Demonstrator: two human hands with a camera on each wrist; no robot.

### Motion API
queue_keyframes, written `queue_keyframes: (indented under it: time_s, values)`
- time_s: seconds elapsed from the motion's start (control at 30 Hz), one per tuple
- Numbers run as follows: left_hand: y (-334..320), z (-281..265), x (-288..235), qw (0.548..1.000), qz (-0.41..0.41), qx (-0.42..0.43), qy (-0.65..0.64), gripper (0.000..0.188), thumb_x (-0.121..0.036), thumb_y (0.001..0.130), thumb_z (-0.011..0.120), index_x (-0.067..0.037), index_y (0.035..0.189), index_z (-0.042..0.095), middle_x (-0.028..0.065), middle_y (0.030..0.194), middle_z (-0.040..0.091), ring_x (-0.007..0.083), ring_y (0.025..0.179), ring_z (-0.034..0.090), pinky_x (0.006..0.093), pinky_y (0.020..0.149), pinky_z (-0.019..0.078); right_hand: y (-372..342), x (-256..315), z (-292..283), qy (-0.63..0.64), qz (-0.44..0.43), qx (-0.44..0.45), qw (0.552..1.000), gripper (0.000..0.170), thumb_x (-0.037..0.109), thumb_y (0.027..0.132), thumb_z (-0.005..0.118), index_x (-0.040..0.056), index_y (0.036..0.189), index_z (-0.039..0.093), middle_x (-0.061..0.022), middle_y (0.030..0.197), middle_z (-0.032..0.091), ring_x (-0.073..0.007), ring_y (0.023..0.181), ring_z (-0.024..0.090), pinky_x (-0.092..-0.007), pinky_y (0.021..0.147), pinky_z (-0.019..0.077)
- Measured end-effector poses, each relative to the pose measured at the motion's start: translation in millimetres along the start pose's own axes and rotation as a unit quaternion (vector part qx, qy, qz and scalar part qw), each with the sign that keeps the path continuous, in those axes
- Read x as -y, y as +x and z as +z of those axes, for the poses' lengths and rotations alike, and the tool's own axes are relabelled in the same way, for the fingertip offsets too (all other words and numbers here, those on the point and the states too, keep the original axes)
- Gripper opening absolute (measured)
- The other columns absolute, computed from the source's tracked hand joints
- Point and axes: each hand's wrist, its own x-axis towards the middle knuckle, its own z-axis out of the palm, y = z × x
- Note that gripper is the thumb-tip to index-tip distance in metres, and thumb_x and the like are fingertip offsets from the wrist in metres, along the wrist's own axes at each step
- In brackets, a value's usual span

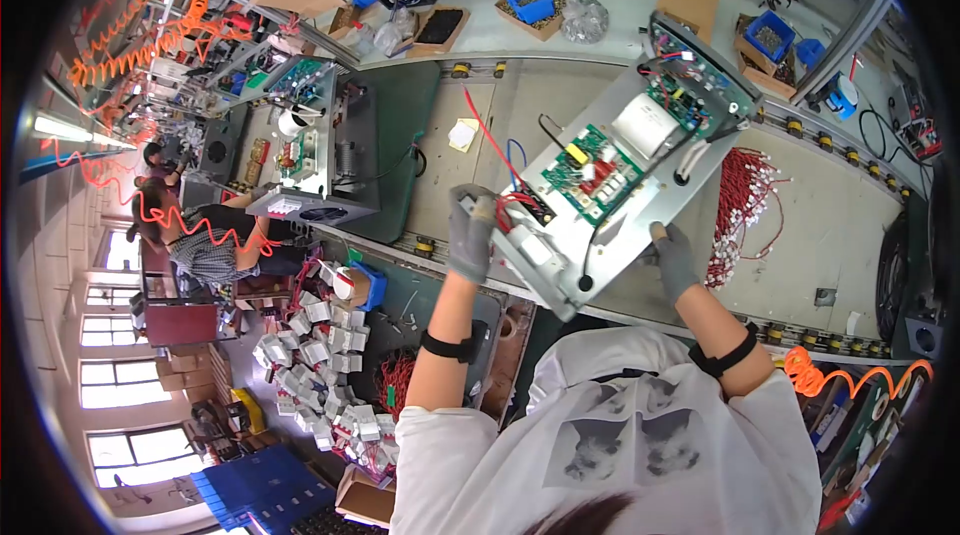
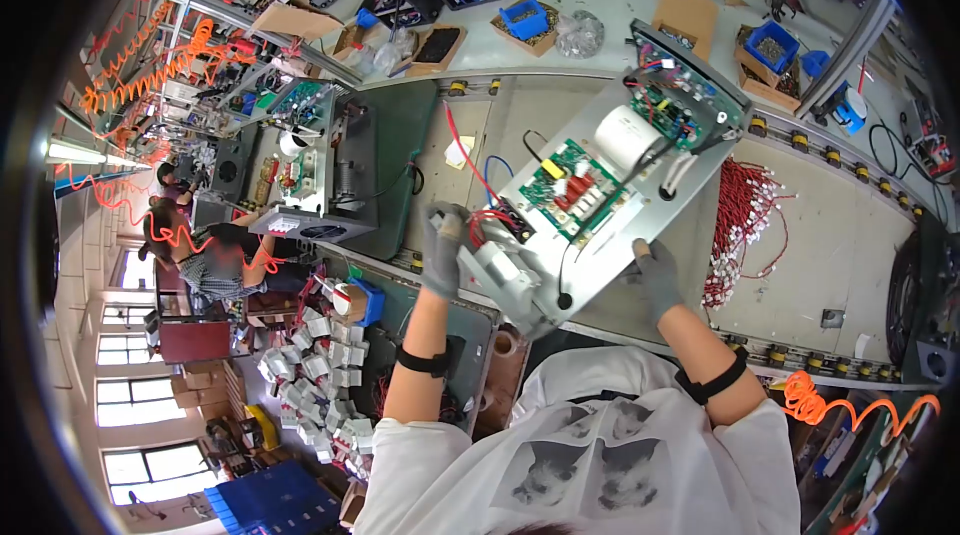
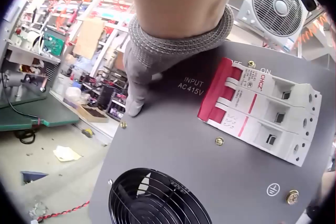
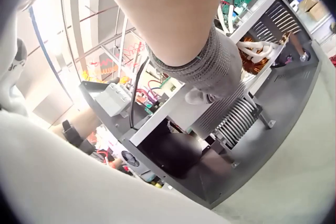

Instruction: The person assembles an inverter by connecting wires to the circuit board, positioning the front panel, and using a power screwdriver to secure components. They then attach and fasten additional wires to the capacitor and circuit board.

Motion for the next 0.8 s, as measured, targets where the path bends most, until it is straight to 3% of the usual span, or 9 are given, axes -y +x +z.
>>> queue_keyframes:
  time_s: [0.07,0.23,0.3,0.37,0.53,0.67,0.7,0.73,0.8]
  values:
    - [-15,15,13,0.998,0.047,0.001,0.034,0.034,-0.032,0.087,0.052,-0.001,0.101,0.045,0.0084,0.087,0.055,0.0167,0.078,0.054,0.0305,0.072,0.0443,-1,-8,-23,0.004,-0.043,-0.036,0.998,0.029,0.024,0.092,0.051,-0.0011,0.105,0.055,-0.0058,0.074,0.058,-0.0123,0.058,0.056,-0.0233,0.051,0.0481]
    - [-66,61,-1,0.968,0.088,0.124,0.201,0.047,-0.041,0.081,0.060,-0.006,0.107,0.044,0.0185,0.086,0.057,0.0393,0.074,0.059,0.0446,0.064,0.0468,-9,-10,-102,-0.006,-0.073,-0.158,0.985,0.030,0.026,0.090,0.056,-0.0011,0.103,0.060,-0.0015,0.069,0.058,-0.0095,0.054,0.052,-0.0239,0.048,0.0423]
    - [-81,78,-4,0.954,0.065,0.220,0.193,0.047,-0.041,0.080,0.060,-0.005,0.106,0.043,0.0174,0.090,0.056,0.0366,0.079,0.059,0.0417,0.068,0.0470,-10,-6,-138,-0.037,-0.083,-0.219,0.972,0.035,0.026,0.090,0.056,-0.0031,0.110,0.059,-0.0009,0.071,0.060,-0.0088,0.053,0.050,-0.0236,0.049,0.0407]
    - [-92,95,-6,0.928,0.045,0.319,0.187,0.048,-0.041,0.080,0.060,-0.003,0.104,0.043,0.0163,0.094,0.056,0.0339,0.085,0.059,0.0388,0.071,0.0472,-7,-13,-202,-0.073,-0.092,-0.175,0.977,0.037,0.028,0.090,0.055,0.0008,0.115,0.058,0.0011,0.078,0.060,-0.0078,0.060,0.052,-0.0229,0.052,0.0410]
    - [-99,134,-19,0.828,0.191,0.506,0.146,0.053,-0.036,0.079,0.061,-0.004,0.115,0.039,0.0208,0.098,0.055,0.0402,0.087,0.058,0.0464,0.072,0.0466,-98,30,-244,-0.066,-0.044,-0.183,0.980,0.042,0.033,0.092,0.051,0.0063,0.125,0.052,0.0000,0.100,0.058,-0.0088,0.082,0.054,-0.0251,0.071,0.0457]
    - [-97,161,-29,0.730,0.219,0.621,0.181,0.066,-0.037,0.078,0.061,0.000,0.123,0.030,0.0267,0.112,0.047,0.0426,0.088,0.057,0.0482,0.075,0.0466,-217,75,-233,-0.209,-0.089,-0.278,0.933,0.044,0.032,0.094,0.050,0.0038,0.128,0.048,-0.0054,0.111,0.057,-0.0116,0.099,0.053,-0.0248,0.086,0.0417]
    - [-97,169,-37,0.720,0.225,0.633,0.175,0.066,-0.037,0.078,0.061,0.000,0.123,0.030,0.0267,0.112,0.047,0.0426,0.088,0.057,0.0482,0.075,0.0466,-234,68,-239,-0.275,-0.174,-0.278,0.904,0.044,0.029,0.095,0.048,0.0011,0.128,0.047,-0.0067,0.114,0.057,-0.0149,0.103,0.052,-0.0257,0.091,0.0389]
    - [-96,175,-47,0.679,0.206,0.672,0.211,0.068,-0.038,0.078,0.060,0.001,0.124,0.028,0.0279,0.116,0.045,0.0427,0.090,0.057,0.0484,0.076,0.0465,-256,87,-188,-0.289,-0.126,-0.344,0.885,0.043,0.027,0.096,0.047,-0.0010,0.129,0.046,-0.0089,0.121,0.053,-0.0179,0.110,0.048,-0.0282,0.094,0.0377]
    - [-95,187,-60,0.624,0.192,0.716,0.246,0.070,-0.038,0.079,0.060,0.002,0.124,0.026,0.0292,0.121,0.043,0.0428,0.091,0.057,0.0485,0.078,0.0465,-265,70,-136,-0.405,-0.140,-0.478,0.767,0.044,0.023,0.094,0.049,-0.0020,0.130,0.044,-0.0136,0.131,0.045,-0.0184,0.116,0.044,-0.0308,0.096,0.0369]
